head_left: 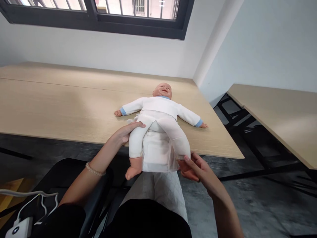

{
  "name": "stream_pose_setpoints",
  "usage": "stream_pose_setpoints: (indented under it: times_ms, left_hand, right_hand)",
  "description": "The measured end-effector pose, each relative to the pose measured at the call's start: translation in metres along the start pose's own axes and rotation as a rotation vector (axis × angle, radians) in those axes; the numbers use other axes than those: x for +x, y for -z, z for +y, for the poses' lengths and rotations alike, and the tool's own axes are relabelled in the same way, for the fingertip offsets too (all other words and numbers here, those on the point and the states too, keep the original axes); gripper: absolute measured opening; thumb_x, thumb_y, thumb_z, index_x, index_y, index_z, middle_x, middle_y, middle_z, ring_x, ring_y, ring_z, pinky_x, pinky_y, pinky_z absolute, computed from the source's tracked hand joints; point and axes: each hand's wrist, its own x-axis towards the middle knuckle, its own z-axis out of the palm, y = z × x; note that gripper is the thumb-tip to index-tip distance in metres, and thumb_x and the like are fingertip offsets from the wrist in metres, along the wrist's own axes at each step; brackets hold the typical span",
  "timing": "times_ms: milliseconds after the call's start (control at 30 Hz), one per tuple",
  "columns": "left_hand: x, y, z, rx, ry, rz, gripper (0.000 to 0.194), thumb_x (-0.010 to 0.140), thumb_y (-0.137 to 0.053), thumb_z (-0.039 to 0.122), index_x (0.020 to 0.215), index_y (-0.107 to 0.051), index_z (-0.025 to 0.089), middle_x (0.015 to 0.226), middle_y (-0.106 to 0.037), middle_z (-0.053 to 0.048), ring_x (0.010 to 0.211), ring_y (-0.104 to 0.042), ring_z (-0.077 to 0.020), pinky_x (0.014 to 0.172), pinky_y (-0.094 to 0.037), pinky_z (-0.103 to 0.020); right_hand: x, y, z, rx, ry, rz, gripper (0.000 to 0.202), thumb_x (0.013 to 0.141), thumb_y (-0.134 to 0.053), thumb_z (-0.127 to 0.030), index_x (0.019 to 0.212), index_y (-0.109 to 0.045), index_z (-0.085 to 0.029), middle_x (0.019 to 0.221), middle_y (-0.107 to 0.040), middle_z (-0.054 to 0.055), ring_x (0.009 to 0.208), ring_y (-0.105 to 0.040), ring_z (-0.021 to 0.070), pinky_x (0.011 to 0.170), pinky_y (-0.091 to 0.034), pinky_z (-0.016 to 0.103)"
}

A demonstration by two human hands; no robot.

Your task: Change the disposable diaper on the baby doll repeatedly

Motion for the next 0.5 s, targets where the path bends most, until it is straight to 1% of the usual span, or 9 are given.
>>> stream_pose_setpoints:
  times_ms: [67, 133, 200, 267, 333, 367, 400, 433, 500]
  left_hand:
    - [-0.001, 0.0, 0.002, 0.036, -0.005, -0.006, 0.058, 0.064, -0.081, 0.028, 0.119, -0.062, 0.021, 0.095, -0.077, -0.007, 0.082, -0.073, -0.0263, 0.075, -0.062, -0.037]
    - [-0.002, 0.0, 0.003, 0.092, -0.031, -0.001, 0.062, 0.066, -0.082, 0.028, 0.123, -0.06, 0.022, 0.106, -0.076, -0.008, 0.09, -0.073, -0.0268, 0.079, -0.062, -0.038]
    - [-0.003, 0.001, 0.006, 0.178, -0.074, -0.006, 0.063, 0.068, -0.082, 0.029, 0.126, -0.059, 0.022, 0.119, -0.073, -0.01, 0.101, -0.072, -0.0281, 0.086, -0.061, -0.04]
    - [-0.002, 0.005, 0.009, 0.289, -0.119, -0.01, 0.064, 0.069, -0.082, 0.031, 0.127, -0.058, 0.021, 0.13, -0.068, -0.011, 0.114, -0.068, -0.0296, 0.095, -0.058, -0.041]
    - [-0.002, 0.01, 0.012, 0.414, -0.154, 0.026, 0.068, 0.07, -0.082, 0.035, 0.13, -0.056, 0.019, 0.136, -0.064, -0.014, 0.122, -0.064, -0.0308, 0.101, -0.055, -0.043]
    - [-0.003, 0.012, 0.013, 0.49, -0.175, 0.069, 0.071, 0.07, -0.082, 0.037, 0.132, -0.054, 0.018, 0.137, -0.063, -0.015, 0.123, -0.063, -0.0317, 0.101, -0.055, -0.045]
    - [-0.006, 0.012, 0.013, 0.58, -0.218, 0.142, 0.074, 0.069, -0.083, 0.039, 0.133, -0.053, 0.017, 0.136, -0.062, -0.017, 0.121, -0.064, -0.0331, 0.099, -0.055, -0.048]
    - [-0.01, 0.011, 0.011, 0.686, -0.298, 0.242, 0.076, 0.069, -0.084, 0.042, 0.133, -0.052, 0.016, 0.135, -0.063, -0.018, 0.12, -0.064, -0.0346, 0.099, -0.055, -0.051]
    - [-0.026, 0.001, 0.0, 0.941, -0.581, 0.464, 0.072, 0.071, -0.083, 0.049, 0.129, -0.054, 0.016, 0.132, -0.064, -0.018, 0.122, -0.062, -0.0371, 0.102, -0.051, -0.057]
  right_hand:
    - [0.003, 0.005, 0.009, -0.098, 0.032, -0.032, 0.06, 0.084, -0.071, -0.066, 0.12, -0.057, -0.02, 0.122, -0.069, 0.012, 0.11, -0.065, 0.0222, 0.095, -0.05, 0.034]
    - [0.008, 0.006, 0.018, -0.145, 0.031, -0.069, 0.063, 0.084, -0.068, -0.069, 0.12, -0.052, -0.02, 0.125, -0.067, 0.014, 0.113, -0.064, 0.0249, 0.099, -0.048, 0.039]
    - [0.011, 0.007, 0.024, -0.165, 0.029, -0.069, 0.066, 0.083, -0.067, -0.072, 0.12, -0.049, -0.02, 0.126, -0.066, 0.015, 0.114, -0.064, 0.0266, 0.102, -0.047, 0.043]
    - [0.013, 0.009, 0.025, -0.169, 0.011, -0.045, 0.07, 0.081, -0.067, -0.074, 0.12, -0.048, -0.019, 0.125, -0.066, 0.017, 0.113, -0.064, 0.0274, 0.102, -0.047, 0.045]
    - [0.014, 0.011, 0.023, -0.146, -0.025, -0.02, 0.074, 0.079, -0.068, -0.076, 0.121, -0.048, -0.018, 0.123, -0.066, 0.017, 0.108, -0.065, 0.0272, 0.096, -0.051, 0.044]
    - [0.013, 0.012, 0.022, -0.126, -0.039, -0.013, 0.075, 0.078, -0.068, -0.077, 0.121, -0.048, -0.018, 0.123, -0.066, 0.017, 0.107, -0.065, 0.027, 0.092, -0.054, 0.043]
    - [0.013, 0.013, 0.02, -0.106, -0.045, -0.01, 0.076, 0.078, -0.068, -0.077, 0.122, -0.048, -0.019, 0.123, -0.066, 0.017, 0.107, -0.065, 0.0268, 0.089, -0.056, 0.041]
    - [0.012, 0.013, 0.019, -0.09, -0.046, -0.01, 0.076, 0.077, -0.069, -0.077, 0.122, -0.048, -0.019, 0.124, -0.065, 0.016, 0.108, -0.065, 0.0265, 0.087, -0.057, 0.039]
    - [0.011, 0.012, 0.018, -0.075, -0.039, -0.018, 0.075, 0.077, -0.07, -0.076, 0.121, -0.048, -0.019, 0.125, -0.065, 0.015, 0.109, -0.064, 0.0259, 0.084, -0.058, 0.037]
